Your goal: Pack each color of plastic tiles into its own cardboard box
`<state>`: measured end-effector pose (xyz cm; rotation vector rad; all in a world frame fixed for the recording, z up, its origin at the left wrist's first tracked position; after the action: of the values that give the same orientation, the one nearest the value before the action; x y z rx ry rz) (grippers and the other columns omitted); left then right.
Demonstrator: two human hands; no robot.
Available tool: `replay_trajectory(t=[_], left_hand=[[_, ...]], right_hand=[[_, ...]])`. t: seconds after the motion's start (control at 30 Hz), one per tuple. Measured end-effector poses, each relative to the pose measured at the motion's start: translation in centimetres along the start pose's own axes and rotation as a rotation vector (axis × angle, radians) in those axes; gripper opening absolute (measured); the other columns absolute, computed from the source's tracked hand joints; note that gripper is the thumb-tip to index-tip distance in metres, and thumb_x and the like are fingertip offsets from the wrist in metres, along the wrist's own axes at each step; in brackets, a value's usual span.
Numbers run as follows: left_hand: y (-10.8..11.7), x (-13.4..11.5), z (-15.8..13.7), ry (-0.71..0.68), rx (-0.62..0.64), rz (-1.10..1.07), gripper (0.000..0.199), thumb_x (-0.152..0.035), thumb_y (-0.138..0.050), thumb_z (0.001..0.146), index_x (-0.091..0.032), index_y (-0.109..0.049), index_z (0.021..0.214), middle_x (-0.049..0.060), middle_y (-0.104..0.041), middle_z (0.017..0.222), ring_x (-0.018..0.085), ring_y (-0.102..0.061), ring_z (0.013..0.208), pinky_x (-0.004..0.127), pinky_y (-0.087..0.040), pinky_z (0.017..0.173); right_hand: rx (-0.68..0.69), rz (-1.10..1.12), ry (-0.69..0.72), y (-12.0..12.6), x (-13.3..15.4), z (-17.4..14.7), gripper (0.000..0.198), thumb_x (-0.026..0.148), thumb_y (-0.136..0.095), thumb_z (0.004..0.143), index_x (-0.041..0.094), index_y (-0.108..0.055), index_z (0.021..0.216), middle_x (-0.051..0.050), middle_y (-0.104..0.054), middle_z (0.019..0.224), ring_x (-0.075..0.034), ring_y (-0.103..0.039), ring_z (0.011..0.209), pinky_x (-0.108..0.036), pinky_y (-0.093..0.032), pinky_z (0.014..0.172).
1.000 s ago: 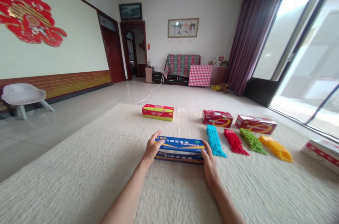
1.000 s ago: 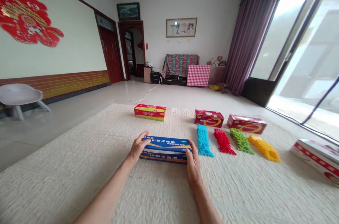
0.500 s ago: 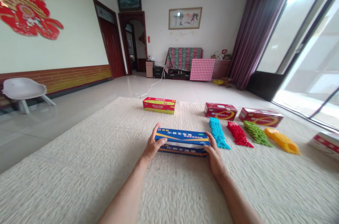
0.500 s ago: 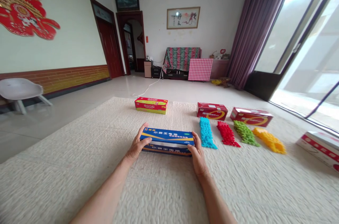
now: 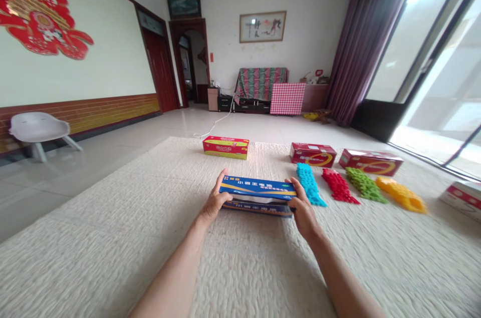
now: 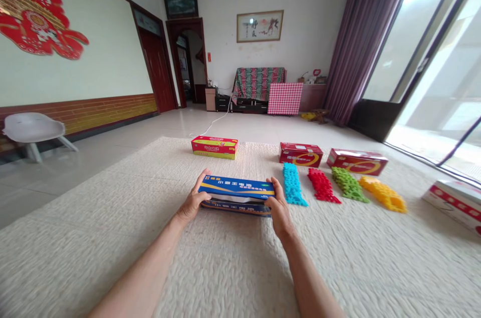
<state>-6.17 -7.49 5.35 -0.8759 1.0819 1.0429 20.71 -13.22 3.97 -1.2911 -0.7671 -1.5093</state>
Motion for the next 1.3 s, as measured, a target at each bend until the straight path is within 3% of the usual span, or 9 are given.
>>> replay_trajectory(t=[0.43,0.67,0.87,1.07,1.2,1.3], left_hand=[[0.4,0.8,0.6,-0.023,-0.023,-0.022,0.084,-0.012,-0.054,0.062,-0.029,-0.035,0.142,-0.001,-0.04,0.147,0.023,-0.04,0.131,0.032,-0.029,0.11],[0.3,1.1,0.7,-0.001,0.004,-0.125,0.085,-0.014,-0.057,0.067,-0.03,-0.028,0.145,0.002,-0.04,0.147,0.025,-0.043,0.129,0.036,-0.036,0.106],[0.1,0.9,0.6,-0.003,0.024,-0.162,0.081,-0.022,-0.064,0.071,-0.026,-0.031,0.144,0.006,-0.041,0.146,0.026,-0.043,0.129,0.037,-0.035,0.106],[0.0,0.6,0.6,-0.002,-0.017,-0.168,0.066,-0.028,-0.066,0.071,-0.022,-0.047,0.134,0.004,-0.06,0.127,0.024,-0.052,0.118,0.036,-0.038,0.101],[0.0,0.4,0.9,0.021,-0.032,-0.271,0.042,-0.037,-0.062,0.074,-0.018,-0.063,0.112,0.005,-0.069,0.108,0.022,-0.063,0.099,0.031,-0.047,0.085],[0.3,0.7,1.1,0.065,-0.074,-0.291,0.04,-0.041,-0.067,0.07,-0.017,-0.067,0.101,0.005,-0.071,0.09,0.02,-0.066,0.083,0.028,-0.048,0.073]], right_hand=[[-0.027,-0.118,0.102,0.2,1.5,-0.8,0.062,0.031,-0.051,0.072,0.027,-0.047,0.134,-0.003,-0.053,0.132,-0.028,-0.048,0.116,-0.04,-0.036,0.1],[0.034,-0.15,0.119,0.6,2.1,-0.7,0.046,0.038,-0.057,0.075,0.027,-0.055,0.12,-0.002,-0.06,0.116,-0.025,-0.054,0.104,-0.034,-0.044,0.088],[-0.003,-0.159,0.098,1.0,2.7,-0.6,0.047,0.053,-0.061,0.076,0.023,-0.059,0.112,-0.003,-0.064,0.095,-0.023,-0.056,0.089,-0.032,-0.045,0.079],[-0.053,-0.21,0.17,1.2,4.0,-0.6,0.032,0.054,-0.055,0.081,0.023,-0.061,0.086,0.0,-0.06,0.083,-0.019,-0.052,0.079,-0.028,-0.043,0.07],[-0.082,-0.044,0.087,1.7,3.0,-0.2,0.031,0.053,-0.059,0.077,0.022,-0.059,0.077,0.003,-0.056,0.069,-0.015,-0.049,0.063,-0.026,-0.041,0.057],[-0.132,0.041,0.03,2.2,2.1,0.3,0.034,0.056,-0.061,0.073,0.022,-0.061,0.077,0.003,-0.059,0.067,-0.016,-0.051,0.059,-0.027,-0.04,0.052]])
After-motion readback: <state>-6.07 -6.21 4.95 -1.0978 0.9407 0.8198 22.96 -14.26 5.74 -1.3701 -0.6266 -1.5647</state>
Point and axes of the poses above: each hand's wrist, its own z-axis towards the middle knuckle, its own y-axis out of the back of the hand, x = y × z, the point moved 8 cm from there along z, towards the middle knuckle
